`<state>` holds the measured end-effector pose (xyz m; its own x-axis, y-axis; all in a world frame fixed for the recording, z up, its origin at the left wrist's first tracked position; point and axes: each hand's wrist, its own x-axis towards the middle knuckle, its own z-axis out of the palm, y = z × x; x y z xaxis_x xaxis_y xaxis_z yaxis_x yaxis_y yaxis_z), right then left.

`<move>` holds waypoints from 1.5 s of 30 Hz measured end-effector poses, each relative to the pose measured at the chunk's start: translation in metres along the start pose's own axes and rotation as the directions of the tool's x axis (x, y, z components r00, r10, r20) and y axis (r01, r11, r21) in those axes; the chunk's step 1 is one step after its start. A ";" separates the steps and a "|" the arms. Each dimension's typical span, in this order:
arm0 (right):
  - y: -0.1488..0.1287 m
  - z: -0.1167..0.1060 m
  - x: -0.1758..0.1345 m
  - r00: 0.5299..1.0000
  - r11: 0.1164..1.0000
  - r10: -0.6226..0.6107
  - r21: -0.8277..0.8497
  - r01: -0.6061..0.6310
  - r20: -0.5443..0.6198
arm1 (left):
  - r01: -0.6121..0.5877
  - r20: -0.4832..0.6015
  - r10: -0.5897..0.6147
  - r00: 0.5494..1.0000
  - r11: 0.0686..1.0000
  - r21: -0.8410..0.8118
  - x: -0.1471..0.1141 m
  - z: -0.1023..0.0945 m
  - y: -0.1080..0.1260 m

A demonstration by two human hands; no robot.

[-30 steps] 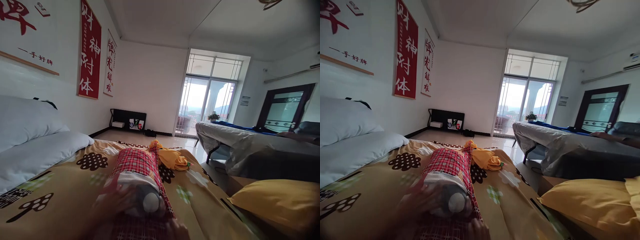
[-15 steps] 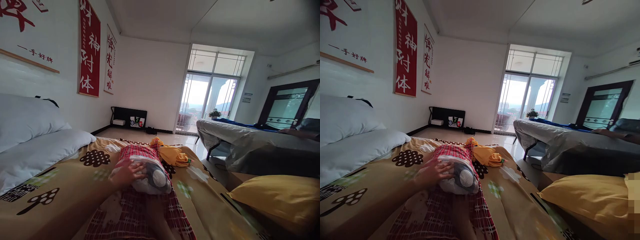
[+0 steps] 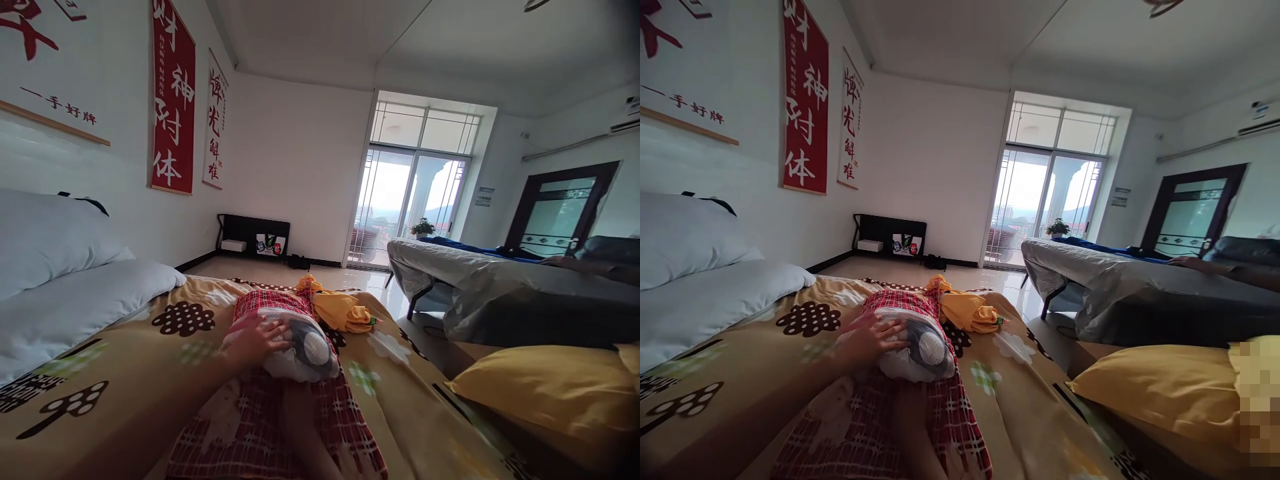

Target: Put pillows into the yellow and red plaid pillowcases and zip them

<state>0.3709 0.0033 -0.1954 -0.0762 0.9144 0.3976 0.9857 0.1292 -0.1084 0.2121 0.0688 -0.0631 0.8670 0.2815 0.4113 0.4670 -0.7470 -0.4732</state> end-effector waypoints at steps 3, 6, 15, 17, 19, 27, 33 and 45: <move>-0.003 -0.001 -0.003 0.999 1.000 0.018 0.014 -0.018 0.049 | 0.002 0.002 -0.002 1.000 0.999 0.037 0.001 0.009 0.000; -0.007 -0.004 -0.008 0.997 0.999 -0.012 0.036 0.009 0.075 | 0.029 0.000 -0.029 1.000 0.996 0.082 0.003 0.017 -0.001; -0.008 -0.053 -0.030 0.977 0.966 -0.204 0.148 0.210 -0.057 | 0.049 0.025 -0.049 0.999 0.998 -0.030 -0.006 0.038 0.032; -0.005 -0.066 -0.035 0.978 0.960 -0.207 0.190 0.208 -0.023 | 0.066 0.078 -0.055 0.995 0.986 -0.153 -0.016 0.035 0.041; -0.003 -0.075 -0.040 0.975 0.957 -0.209 0.221 0.187 0.080 | 0.074 0.136 -0.037 0.990 0.957 -0.282 -0.028 0.026 0.047; 0.010 -0.077 -0.052 0.987 0.980 -0.103 0.183 0.079 0.126 | 0.141 -0.125 -0.179 0.976 0.954 -0.264 -0.079 0.014 0.093; 0.005 -0.083 -0.048 0.978 0.970 -0.192 0.166 0.178 0.077 | 0.357 0.183 -0.307 0.934 0.774 -0.522 -0.077 0.010 0.111; 0.079 -0.060 -0.055 0.959 0.939 -0.182 0.252 0.235 -0.217 | 0.588 0.242 -0.539 0.807 0.768 -0.254 -0.124 -0.002 0.095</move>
<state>0.4622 -0.0601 -0.1711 -0.2200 0.7703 0.5985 0.8693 0.4332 -0.2381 0.1483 -0.0380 -0.1572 0.4903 0.7752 0.3982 0.8245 -0.5607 0.0762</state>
